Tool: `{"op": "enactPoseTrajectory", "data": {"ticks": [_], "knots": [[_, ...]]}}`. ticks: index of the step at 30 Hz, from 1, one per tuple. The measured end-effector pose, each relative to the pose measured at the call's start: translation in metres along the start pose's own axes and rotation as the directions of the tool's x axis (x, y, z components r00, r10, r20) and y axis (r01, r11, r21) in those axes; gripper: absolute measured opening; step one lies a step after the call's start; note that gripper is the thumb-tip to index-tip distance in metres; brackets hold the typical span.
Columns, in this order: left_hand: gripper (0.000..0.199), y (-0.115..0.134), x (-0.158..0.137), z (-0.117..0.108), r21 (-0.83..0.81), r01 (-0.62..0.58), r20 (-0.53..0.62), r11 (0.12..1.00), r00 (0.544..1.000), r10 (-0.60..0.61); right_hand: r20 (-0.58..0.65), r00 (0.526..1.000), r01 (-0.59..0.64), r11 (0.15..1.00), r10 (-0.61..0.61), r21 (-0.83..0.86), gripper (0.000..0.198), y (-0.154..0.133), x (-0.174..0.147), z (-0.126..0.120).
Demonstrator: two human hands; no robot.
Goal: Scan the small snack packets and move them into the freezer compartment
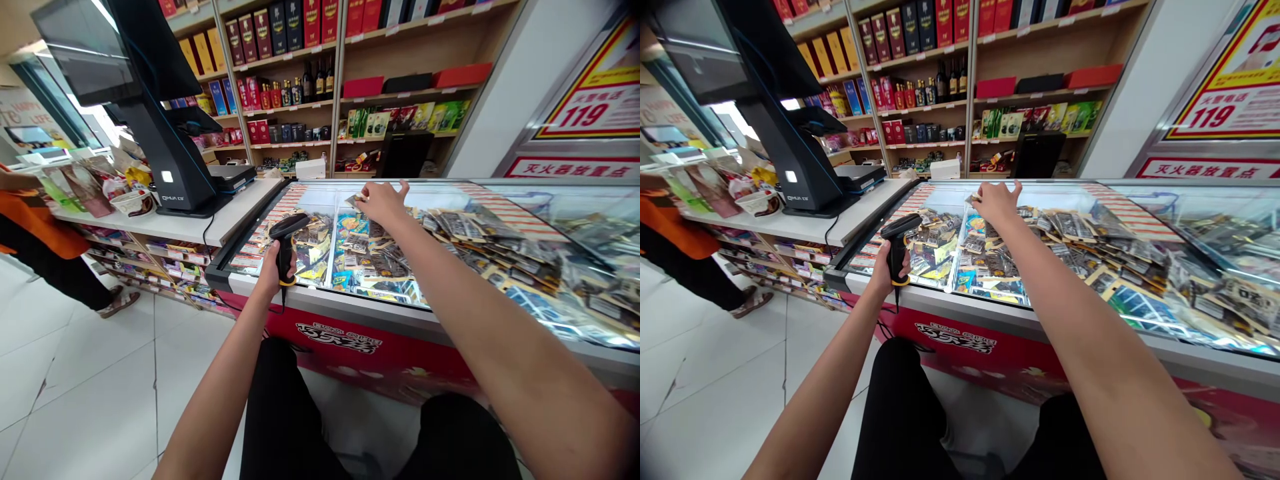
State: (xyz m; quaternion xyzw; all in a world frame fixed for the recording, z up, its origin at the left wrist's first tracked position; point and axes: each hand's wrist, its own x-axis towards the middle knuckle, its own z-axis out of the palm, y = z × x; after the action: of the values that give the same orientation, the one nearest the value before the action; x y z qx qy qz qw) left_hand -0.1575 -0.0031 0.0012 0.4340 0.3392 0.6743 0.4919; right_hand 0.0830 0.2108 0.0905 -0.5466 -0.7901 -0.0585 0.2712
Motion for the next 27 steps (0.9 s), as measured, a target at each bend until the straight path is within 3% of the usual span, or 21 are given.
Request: {"op": "enactPoseTrajectory", "data": {"ticks": [4,8,11,14,18,27], "knots": [[0.061,0.001,-0.001,0.001,-0.002,-0.003,0.000,1.000,1.000,0.003,-0.147,0.989,0.016,0.965,0.024,0.263,0.012,-0.010,0.002,-0.015],[0.060,0.000,-0.001,0.000,-0.013,-0.010,0.014,1.000,1.000,0.010,-0.279,0.958,0.120,0.787,0.068,0.605,0.017,-0.021,0.000,-0.019],[0.060,0.000,-0.002,-0.001,-0.020,-0.003,0.052,1.000,0.999,0.004,-0.281,0.953,0.143,0.655,0.110,0.742,0.024,-0.030,-0.013,-0.012],[0.063,0.001,-0.004,-0.003,0.002,0.047,0.135,0.999,0.990,-0.047,-0.255,0.957,0.129,0.586,0.136,0.800,0.031,-0.038,-0.034,0.000],[0.063,0.004,-0.005,-0.005,0.041,0.119,0.244,0.992,0.962,-0.125,-0.232,0.956,0.089,0.576,0.179,0.813,0.034,-0.040,-0.054,0.013],[0.061,0.007,0.001,-0.005,0.081,0.213,0.347,0.974,0.910,-0.228,-0.235,0.951,0.084,0.567,0.199,0.820,0.031,-0.030,-0.049,0.013]]}}
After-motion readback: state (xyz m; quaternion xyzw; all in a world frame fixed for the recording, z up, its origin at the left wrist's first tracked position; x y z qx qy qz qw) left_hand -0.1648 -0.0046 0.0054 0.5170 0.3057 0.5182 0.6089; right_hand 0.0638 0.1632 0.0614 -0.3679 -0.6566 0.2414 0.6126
